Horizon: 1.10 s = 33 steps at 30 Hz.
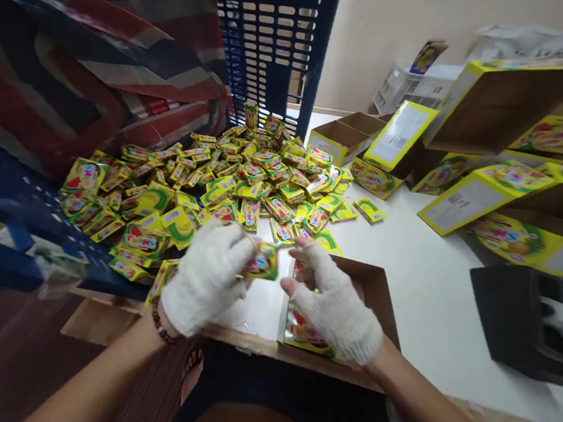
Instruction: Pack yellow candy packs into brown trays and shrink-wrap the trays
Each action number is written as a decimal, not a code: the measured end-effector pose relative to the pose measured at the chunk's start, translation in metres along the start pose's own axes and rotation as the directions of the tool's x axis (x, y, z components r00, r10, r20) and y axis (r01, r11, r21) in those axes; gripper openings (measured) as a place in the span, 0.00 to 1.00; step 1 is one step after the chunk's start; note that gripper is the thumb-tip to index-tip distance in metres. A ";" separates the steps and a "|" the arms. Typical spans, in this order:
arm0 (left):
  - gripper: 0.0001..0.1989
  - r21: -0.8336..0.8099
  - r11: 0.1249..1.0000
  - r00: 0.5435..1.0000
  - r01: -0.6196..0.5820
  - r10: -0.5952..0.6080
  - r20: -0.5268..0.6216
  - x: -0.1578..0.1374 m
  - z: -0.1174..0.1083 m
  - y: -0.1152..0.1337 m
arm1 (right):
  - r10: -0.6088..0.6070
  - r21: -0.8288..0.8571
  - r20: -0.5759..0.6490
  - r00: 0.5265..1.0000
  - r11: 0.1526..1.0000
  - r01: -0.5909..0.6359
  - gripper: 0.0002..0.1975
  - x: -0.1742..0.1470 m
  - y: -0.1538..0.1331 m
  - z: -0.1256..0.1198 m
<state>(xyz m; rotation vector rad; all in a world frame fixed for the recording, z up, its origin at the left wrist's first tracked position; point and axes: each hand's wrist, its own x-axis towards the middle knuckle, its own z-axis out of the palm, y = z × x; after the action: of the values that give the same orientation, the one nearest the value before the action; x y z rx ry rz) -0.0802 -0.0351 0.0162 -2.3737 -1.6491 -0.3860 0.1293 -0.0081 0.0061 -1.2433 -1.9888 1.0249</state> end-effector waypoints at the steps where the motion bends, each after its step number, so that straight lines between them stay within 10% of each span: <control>1: 0.18 -0.092 0.994 0.997 -0.057 0.052 -0.060 0.002 0.005 0.012 | -0.013 -0.004 0.013 1.000 1.000 0.013 0.22 0.002 -0.003 -0.001; 4: 0.26 -0.262 0.964 0.991 -0.046 0.011 -0.131 -0.005 0.022 0.022 | 0.042 -0.030 0.009 0.999 0.999 -0.042 0.14 0.004 0.003 -0.021; 9: 0.20 0.022 0.952 0.934 0.304 -0.302 0.192 -0.046 0.040 -0.006 | 0.306 -0.208 0.045 0.951 0.934 -0.291 0.11 -0.002 0.052 -0.057; 17: 0.14 0.294 0.895 0.895 0.334 -0.399 0.198 -0.068 0.061 -0.010 | 0.363 -0.472 0.144 0.920 0.843 -0.259 0.13 -0.006 0.081 -0.006; 23: 0.13 -0.384 0.759 0.839 0.525 -0.536 0.088 -0.048 0.051 -0.011 | 0.162 -0.406 0.007 0.987 0.902 -0.145 0.13 -0.010 0.057 -0.014; 26: 0.17 -0.860 0.256 0.752 0.442 -0.628 0.200 -0.021 0.043 0.025 | 0.171 -0.071 0.020 0.985 0.983 -0.169 0.16 -0.014 0.033 -0.007; 29: 0.18 -0.947 -0.149 0.781 0.286 -0.536 0.320 0.005 0.044 0.069 | 0.180 0.243 0.099 0.979 0.949 -0.199 0.19 -0.013 0.020 -0.004; 31: 0.17 -0.960 -0.098 0.810 0.260 -0.519 0.273 0.013 0.047 0.088 | 0.152 0.272 0.078 0.985 0.948 -0.168 0.16 -0.008 0.025 -0.013; 33: 0.15 -0.957 0.172 0.846 0.233 -0.522 0.112 0.012 0.051 0.094 | 0.107 0.141 -0.006 0.994 0.984 -0.105 0.14 0.000 0.041 -0.030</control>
<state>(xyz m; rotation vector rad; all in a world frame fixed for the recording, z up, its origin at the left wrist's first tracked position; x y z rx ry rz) 0.0163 -0.0396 -0.0308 -2.1673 -2.2208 -2.3226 0.1720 0.0126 -0.0124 -1.2866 -1.8226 1.1830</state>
